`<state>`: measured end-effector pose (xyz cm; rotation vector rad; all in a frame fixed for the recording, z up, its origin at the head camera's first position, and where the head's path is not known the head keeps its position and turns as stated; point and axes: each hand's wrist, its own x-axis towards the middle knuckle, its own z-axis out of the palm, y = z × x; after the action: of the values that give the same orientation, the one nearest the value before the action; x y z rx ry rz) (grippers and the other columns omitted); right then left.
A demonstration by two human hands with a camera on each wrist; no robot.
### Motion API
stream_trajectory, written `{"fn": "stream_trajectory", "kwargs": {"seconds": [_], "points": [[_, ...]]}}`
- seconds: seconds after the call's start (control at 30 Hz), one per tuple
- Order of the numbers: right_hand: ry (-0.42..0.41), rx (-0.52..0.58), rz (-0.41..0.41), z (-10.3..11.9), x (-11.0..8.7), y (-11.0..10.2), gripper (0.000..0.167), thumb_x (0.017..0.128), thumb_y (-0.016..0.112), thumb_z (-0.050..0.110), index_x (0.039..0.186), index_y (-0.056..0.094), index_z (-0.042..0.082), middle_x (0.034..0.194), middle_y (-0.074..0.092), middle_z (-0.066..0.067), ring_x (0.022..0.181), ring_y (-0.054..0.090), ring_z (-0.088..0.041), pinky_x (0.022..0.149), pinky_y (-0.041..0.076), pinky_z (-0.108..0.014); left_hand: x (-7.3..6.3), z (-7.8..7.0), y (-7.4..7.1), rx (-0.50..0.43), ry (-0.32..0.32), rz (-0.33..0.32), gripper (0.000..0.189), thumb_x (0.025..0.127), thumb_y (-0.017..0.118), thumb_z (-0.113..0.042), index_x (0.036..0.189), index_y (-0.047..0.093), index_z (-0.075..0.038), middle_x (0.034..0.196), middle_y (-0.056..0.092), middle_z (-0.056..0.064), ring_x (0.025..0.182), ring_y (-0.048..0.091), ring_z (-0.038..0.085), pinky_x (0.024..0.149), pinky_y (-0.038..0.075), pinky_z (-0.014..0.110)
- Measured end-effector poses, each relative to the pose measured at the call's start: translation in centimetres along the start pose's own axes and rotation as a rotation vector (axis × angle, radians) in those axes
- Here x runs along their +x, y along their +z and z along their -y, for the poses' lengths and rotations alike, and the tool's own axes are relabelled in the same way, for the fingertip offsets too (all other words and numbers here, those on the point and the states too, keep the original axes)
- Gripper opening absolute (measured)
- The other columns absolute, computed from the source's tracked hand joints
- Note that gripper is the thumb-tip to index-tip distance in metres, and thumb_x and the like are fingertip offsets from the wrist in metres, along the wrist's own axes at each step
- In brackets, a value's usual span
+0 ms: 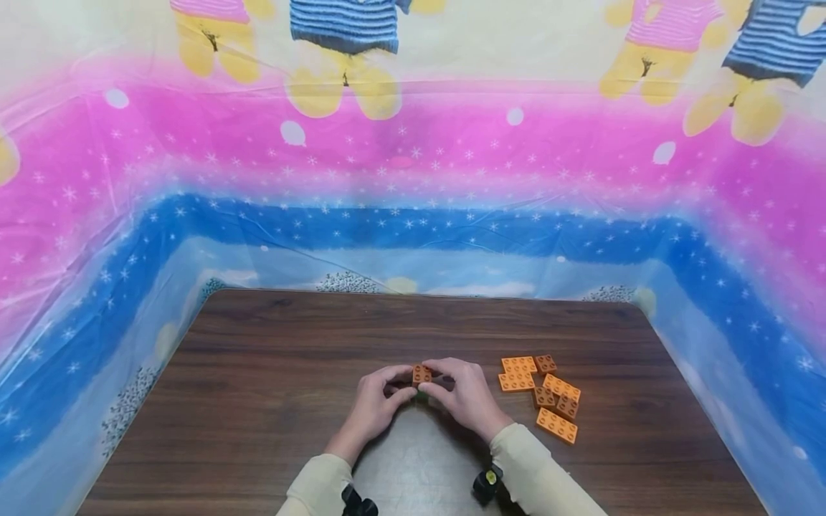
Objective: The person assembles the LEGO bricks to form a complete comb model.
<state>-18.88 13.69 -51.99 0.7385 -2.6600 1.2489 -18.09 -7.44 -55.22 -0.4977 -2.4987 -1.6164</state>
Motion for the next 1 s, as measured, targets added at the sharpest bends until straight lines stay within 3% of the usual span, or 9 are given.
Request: {"fn": "stream_trajectory", "kwargs": {"seconds": [0.27, 0.5, 0.63, 1.0], "points": [[-0.018, -0.035, -0.018, 0.09, 0.04, 0.14, 0.035, 0.095, 0.081, 0.022, 0.128, 0.075, 0.012, 0.120, 0.075, -0.007, 0.105, 0.074, -0.020, 0.086, 0.062, -0.038, -0.01, 0.19, -0.13, -0.024, -0.006, 0.010, 0.035, 0.094, 0.080, -0.011, 0.129, 0.073, -0.010, 0.117, 0.076, 0.006, 0.106, 0.072, 0.022, 0.084, 0.059, 0.030], [0.000, -0.027, -0.021, 0.02, -0.04, 0.25, 0.037, 0.094, 0.081, 0.024, 0.130, 0.074, 0.014, 0.120, 0.075, -0.004, 0.103, 0.074, -0.016, 0.085, 0.062, -0.036, -0.04, 0.23, -0.39, -0.138, 0.006, 0.041, 0.045, 0.101, 0.073, -0.019, 0.144, 0.061, -0.011, 0.128, 0.073, 0.004, 0.115, 0.071, 0.024, 0.088, 0.058, 0.033], [0.001, -0.019, -0.026, -0.09, -0.07, 0.32, 0.037, 0.094, 0.081, 0.024, 0.130, 0.074, 0.015, 0.119, 0.075, -0.004, 0.102, 0.075, -0.016, 0.085, 0.062, -0.036, -0.04, 0.28, -0.30, -0.175, 0.017, 0.025, 0.038, 0.103, 0.070, -0.022, 0.140, 0.065, -0.014, 0.125, 0.074, 0.003, 0.113, 0.071, 0.024, 0.088, 0.057, 0.034], [0.011, -0.011, 0.007, -0.50, -0.19, 0.23, 0.039, 0.099, 0.076, 0.023, 0.136, 0.071, 0.012, 0.126, 0.073, -0.005, 0.110, 0.073, -0.018, 0.090, 0.060, -0.039, -0.05, 0.15, -0.20, -0.147, 0.030, -0.008, 0.027, 0.103, 0.071, -0.023, 0.129, 0.072, -0.021, 0.117, 0.076, 0.001, 0.106, 0.072, 0.020, 0.085, 0.058, 0.031]]}}
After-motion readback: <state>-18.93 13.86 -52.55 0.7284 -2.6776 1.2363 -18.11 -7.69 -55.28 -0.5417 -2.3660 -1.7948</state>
